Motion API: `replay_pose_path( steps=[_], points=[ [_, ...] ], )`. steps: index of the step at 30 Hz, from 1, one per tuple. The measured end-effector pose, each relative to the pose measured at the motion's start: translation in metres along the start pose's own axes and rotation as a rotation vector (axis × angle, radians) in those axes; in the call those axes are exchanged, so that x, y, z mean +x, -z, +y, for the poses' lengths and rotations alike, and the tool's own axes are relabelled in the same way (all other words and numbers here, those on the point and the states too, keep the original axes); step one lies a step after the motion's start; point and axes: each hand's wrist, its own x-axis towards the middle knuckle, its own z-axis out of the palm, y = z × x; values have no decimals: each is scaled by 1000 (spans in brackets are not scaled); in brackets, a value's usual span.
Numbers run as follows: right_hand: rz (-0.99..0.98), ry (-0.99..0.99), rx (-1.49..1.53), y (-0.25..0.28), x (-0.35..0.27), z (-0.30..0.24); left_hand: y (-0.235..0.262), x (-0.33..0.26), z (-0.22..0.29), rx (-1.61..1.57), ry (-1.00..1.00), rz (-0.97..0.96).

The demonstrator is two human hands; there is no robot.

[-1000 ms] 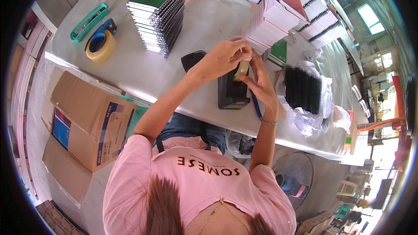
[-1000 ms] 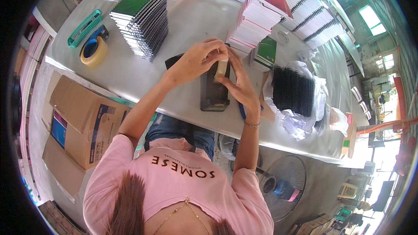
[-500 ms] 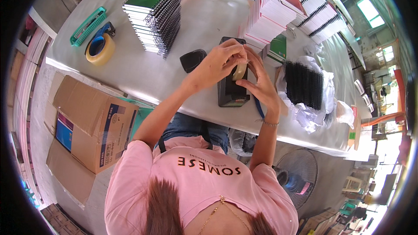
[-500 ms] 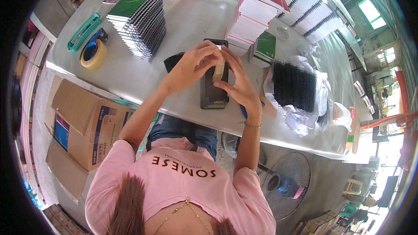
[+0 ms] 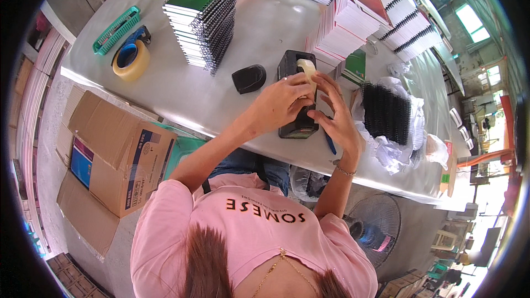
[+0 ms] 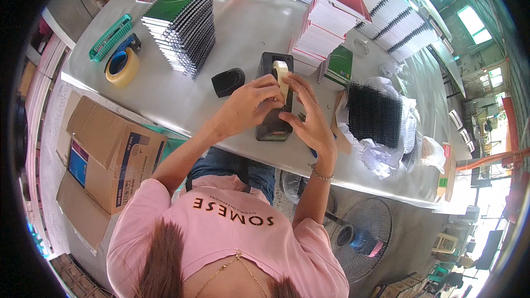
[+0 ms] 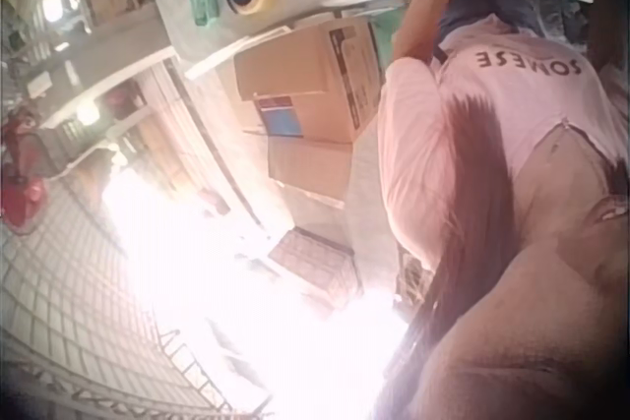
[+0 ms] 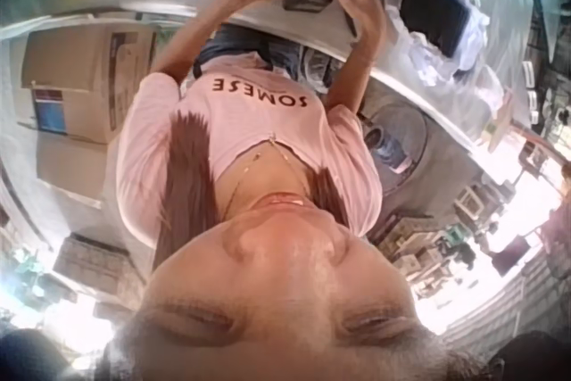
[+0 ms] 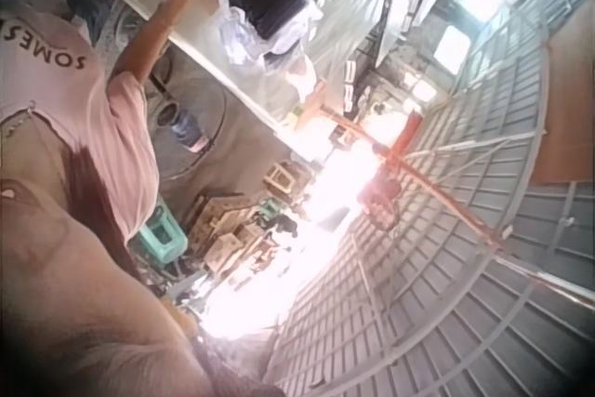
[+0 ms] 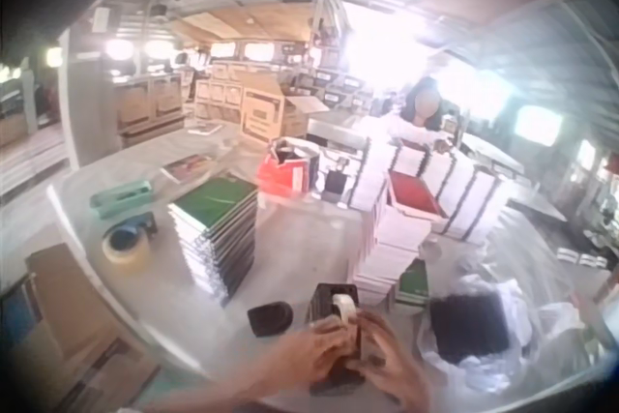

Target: The person loads a roll of tape into a desk dispenser and then applies strips of tape to the spiral spines of small green notebooks.

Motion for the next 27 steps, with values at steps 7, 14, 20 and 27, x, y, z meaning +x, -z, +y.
replay_pose_path(
  steps=[7,14,20,27],
  points=[
    [159,-61,103,-2,-24,19,-19,-23,6,119,64,122],
    [205,-66,144,-13,-51,21,-30,-34,6,293,-15,90],
    [168,-130,114,-24,-61,18,-35,-44,1,390,-94,100],
    [279,-182,264,-36,-66,26,-34,-48,6,366,-118,121]
  ],
)
